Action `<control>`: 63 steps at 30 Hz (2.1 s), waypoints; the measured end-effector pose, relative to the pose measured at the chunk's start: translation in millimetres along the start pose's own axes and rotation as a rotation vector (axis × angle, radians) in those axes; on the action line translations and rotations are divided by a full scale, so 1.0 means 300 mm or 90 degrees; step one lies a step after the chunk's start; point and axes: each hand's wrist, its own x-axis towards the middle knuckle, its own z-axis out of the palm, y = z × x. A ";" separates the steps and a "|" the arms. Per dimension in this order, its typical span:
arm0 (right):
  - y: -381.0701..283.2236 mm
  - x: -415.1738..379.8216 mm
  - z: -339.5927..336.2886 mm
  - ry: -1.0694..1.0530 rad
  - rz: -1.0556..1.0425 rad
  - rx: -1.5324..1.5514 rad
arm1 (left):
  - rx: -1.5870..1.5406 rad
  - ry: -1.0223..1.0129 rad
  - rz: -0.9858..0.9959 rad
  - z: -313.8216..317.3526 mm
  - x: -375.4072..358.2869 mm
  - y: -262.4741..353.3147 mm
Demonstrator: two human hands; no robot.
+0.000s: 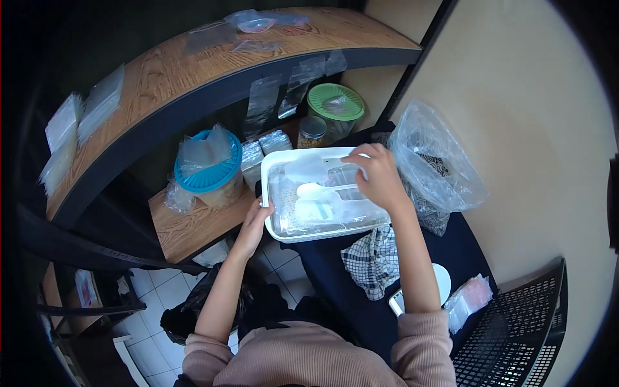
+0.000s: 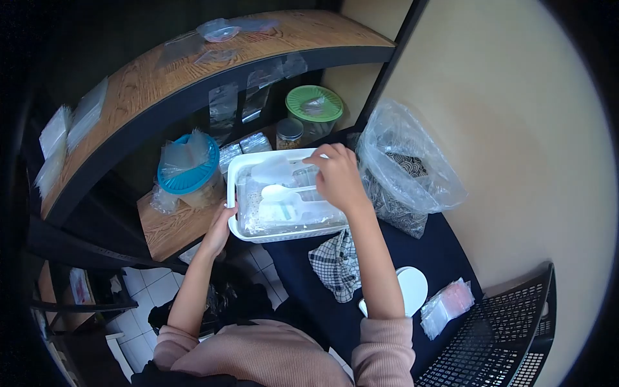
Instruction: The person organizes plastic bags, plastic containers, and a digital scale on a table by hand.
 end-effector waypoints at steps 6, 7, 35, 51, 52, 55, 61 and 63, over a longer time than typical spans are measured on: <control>0.071 0.081 0.130 -0.234 -0.046 -0.209 | 0.032 -0.007 0.008 0.003 -0.008 0.010; 0.076 0.081 0.129 -0.200 -0.090 -0.185 | 0.030 -0.014 0.022 0.002 -0.001 -0.002; 0.146 -0.465 0.081 0.258 0.517 0.422 | 0.172 0.003 0.344 0.071 -0.039 -0.129; -0.062 -0.358 -0.155 0.343 0.300 0.851 | 0.143 0.039 0.468 0.158 -0.131 0.144; -0.038 -0.373 -0.176 0.341 0.269 0.899 | 0.143 0.038 0.475 0.171 -0.139 0.186; -0.060 -0.324 -0.293 0.321 0.118 0.749 | 0.032 -0.005 0.417 0.234 -0.167 0.345; -0.061 -0.243 -0.451 0.367 0.075 0.656 | 0.037 -0.086 0.455 0.314 -0.143 0.621; -0.075 -0.201 -0.509 0.459 0.005 0.655 | -0.028 -0.144 0.400 0.360 -0.140 0.706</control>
